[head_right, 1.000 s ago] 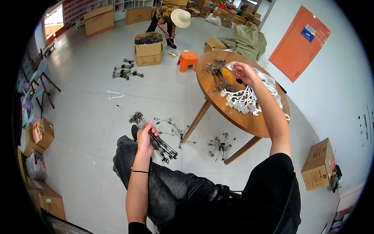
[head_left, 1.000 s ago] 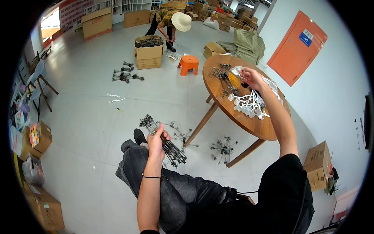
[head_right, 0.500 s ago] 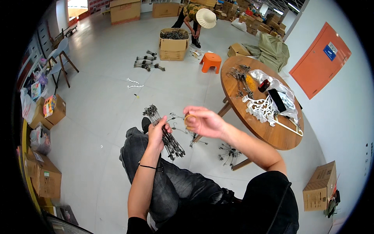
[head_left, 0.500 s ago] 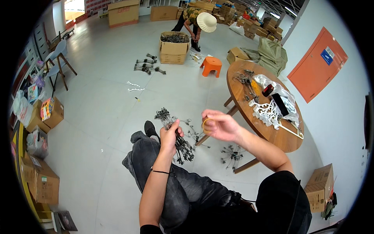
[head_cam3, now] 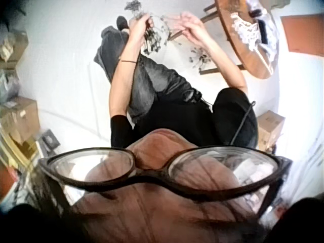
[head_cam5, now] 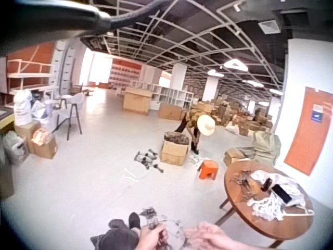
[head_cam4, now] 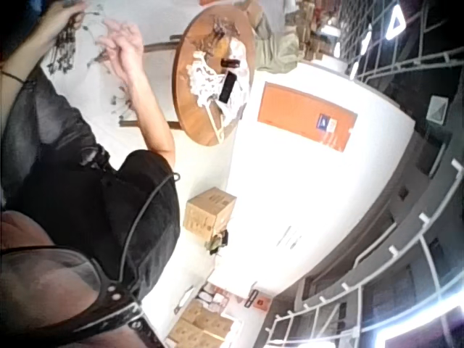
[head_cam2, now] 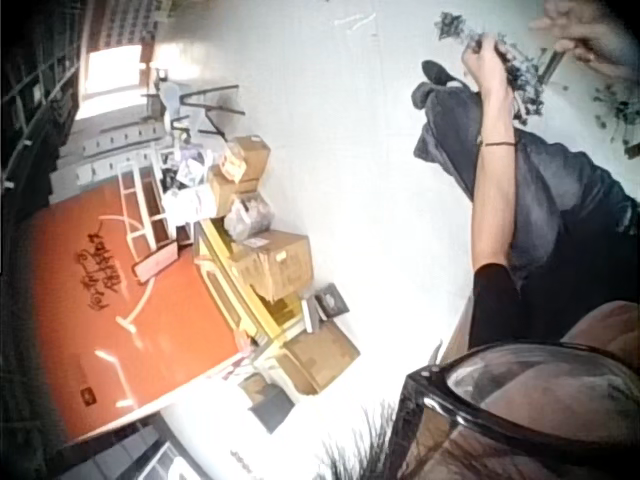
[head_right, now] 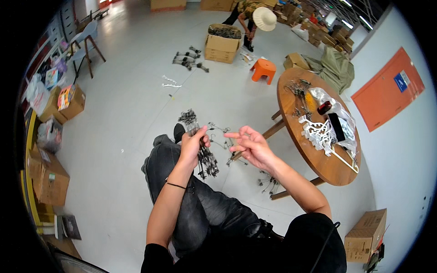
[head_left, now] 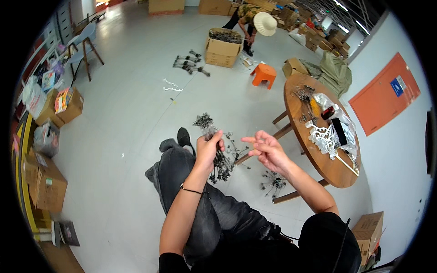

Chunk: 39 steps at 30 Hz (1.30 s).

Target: The person sits on the floor and assembles small metal wire components by hand. They pick up individual wire pieces from the floor, attach them to a central bundle held in the left hand, and occasionally place the assembled bundle into a nearby cardboard box.

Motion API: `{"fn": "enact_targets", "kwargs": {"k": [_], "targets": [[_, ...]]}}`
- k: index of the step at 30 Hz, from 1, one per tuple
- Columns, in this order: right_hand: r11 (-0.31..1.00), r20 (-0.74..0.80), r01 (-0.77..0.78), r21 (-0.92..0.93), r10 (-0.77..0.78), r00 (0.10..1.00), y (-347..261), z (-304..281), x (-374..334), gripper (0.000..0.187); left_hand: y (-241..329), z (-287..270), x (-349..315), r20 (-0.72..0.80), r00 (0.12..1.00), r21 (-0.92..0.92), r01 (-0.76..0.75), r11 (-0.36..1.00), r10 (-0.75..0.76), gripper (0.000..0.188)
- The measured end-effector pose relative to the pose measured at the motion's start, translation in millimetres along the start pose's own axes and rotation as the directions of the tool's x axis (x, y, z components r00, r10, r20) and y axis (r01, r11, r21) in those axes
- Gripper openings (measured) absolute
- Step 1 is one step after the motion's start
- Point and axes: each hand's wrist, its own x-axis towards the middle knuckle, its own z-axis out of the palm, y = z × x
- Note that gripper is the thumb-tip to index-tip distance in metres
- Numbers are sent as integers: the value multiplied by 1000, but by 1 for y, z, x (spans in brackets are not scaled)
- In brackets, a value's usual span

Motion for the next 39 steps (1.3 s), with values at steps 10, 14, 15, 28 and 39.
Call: {"fn": "enact_targets", "kwargs": {"k": [10,14,15,28,39], "targets": [[653,-2,173,-737,-258,966,-9,-15,21,18,-9,13,2,37,984,290,-177,940,174,35],[44,201,242,-969,-424,883,-48,22,19,46,-22,16,10,99,966,409,-260,875,241,39],[-117,311,289,-950,-436,845,-57,32,20,52,-28,16,14,96,960,457,-277,845,263,38],[-652,222,280,-705,172,960,-80,71,50,83,-39,45,5,214,957,782,-287,553,194,27],[-455,124,354,-817,461,879,-100,37,65,77,-46,44,6,292,945,754,-324,571,150,34]]}}
